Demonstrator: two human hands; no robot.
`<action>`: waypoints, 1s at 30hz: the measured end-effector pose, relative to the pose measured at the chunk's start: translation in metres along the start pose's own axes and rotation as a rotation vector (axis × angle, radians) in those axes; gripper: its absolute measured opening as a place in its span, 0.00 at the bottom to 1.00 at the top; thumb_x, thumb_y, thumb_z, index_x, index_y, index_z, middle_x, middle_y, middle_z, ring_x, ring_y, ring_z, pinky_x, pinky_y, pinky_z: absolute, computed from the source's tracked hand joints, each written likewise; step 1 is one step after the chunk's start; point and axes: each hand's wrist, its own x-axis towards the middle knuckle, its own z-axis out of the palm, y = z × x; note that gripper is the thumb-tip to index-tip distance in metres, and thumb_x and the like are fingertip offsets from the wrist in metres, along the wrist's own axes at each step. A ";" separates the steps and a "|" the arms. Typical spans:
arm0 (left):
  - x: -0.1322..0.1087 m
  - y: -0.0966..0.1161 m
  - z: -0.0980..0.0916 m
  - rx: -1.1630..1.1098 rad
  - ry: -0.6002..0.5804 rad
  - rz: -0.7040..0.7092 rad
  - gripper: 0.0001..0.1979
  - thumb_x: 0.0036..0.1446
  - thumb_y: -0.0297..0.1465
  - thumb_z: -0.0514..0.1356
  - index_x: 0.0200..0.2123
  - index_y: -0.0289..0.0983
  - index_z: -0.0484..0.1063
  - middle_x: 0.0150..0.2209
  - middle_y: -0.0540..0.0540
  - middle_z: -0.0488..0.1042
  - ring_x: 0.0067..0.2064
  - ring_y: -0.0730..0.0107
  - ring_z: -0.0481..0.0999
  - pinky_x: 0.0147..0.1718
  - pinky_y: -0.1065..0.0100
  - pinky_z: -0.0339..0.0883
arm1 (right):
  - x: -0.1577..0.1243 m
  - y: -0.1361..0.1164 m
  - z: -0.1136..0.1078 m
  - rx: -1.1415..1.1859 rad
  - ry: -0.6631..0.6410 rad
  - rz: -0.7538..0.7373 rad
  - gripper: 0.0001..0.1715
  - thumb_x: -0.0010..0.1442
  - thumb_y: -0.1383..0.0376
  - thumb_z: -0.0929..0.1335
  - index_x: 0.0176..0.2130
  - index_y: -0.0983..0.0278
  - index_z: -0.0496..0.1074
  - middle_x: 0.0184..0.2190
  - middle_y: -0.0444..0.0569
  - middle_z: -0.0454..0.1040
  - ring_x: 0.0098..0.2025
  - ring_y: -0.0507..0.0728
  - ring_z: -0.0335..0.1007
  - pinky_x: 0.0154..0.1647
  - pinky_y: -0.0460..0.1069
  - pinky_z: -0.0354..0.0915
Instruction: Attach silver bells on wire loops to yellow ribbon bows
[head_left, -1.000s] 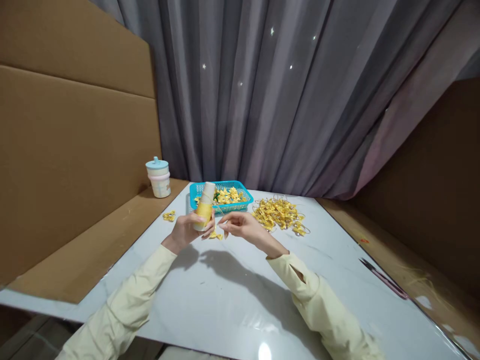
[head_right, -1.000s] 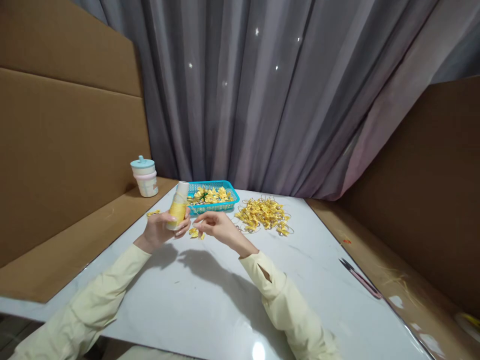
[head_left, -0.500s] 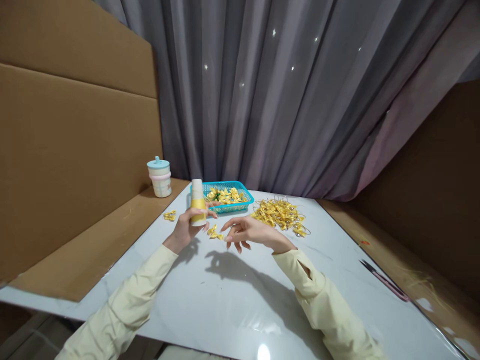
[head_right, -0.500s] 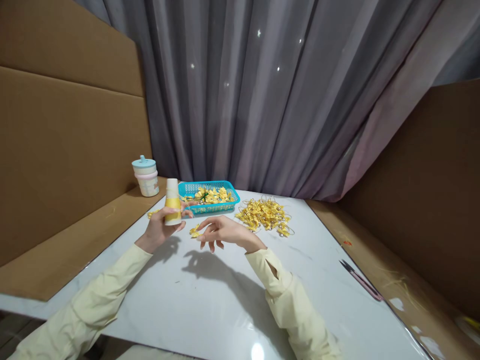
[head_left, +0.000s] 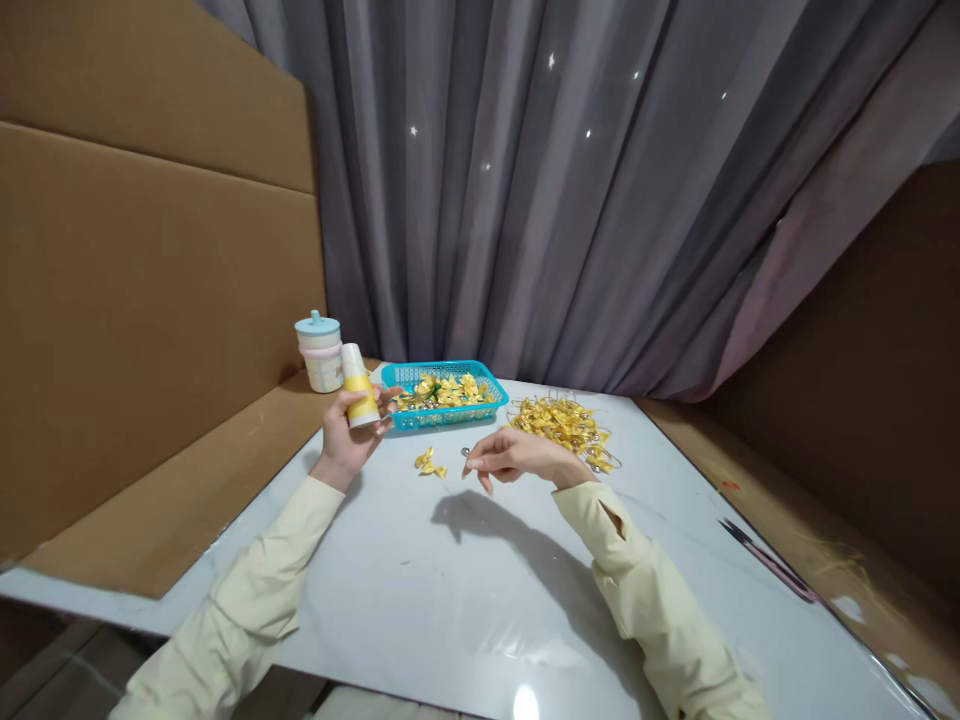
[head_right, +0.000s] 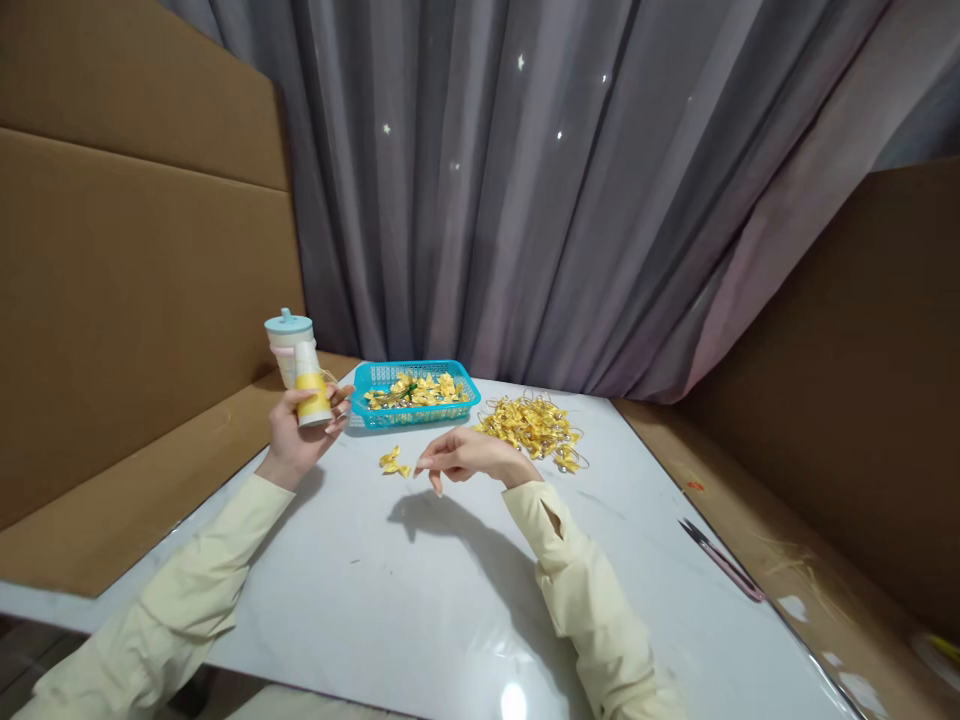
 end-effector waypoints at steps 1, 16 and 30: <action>0.000 0.001 0.000 -0.001 -0.004 0.004 0.06 0.39 0.29 0.57 0.24 0.33 0.67 0.27 0.45 0.69 0.24 0.76 0.67 0.14 0.79 0.59 | -0.002 -0.001 -0.002 -0.022 0.000 -0.001 0.21 0.56 0.56 0.68 0.38 0.73 0.73 0.18 0.42 0.69 0.14 0.42 0.40 0.14 0.44 0.38; 0.001 -0.001 0.001 0.122 0.063 0.061 0.06 0.38 0.29 0.59 0.24 0.32 0.67 0.27 0.44 0.73 0.25 0.72 0.72 0.15 0.78 0.59 | -0.036 -0.026 -0.010 -0.121 0.139 -0.066 0.23 0.60 0.55 0.64 0.37 0.74 0.72 0.13 0.39 0.61 0.15 0.44 0.40 0.16 0.45 0.39; -0.003 -0.003 0.004 0.147 -0.061 -0.035 0.05 0.40 0.27 0.57 0.24 0.34 0.64 0.15 0.53 0.59 0.16 0.79 0.60 0.14 0.78 0.55 | -0.052 -0.035 -0.011 -0.108 0.359 -0.115 0.22 0.57 0.53 0.65 0.27 0.71 0.70 0.11 0.39 0.57 0.15 0.45 0.42 0.17 0.45 0.37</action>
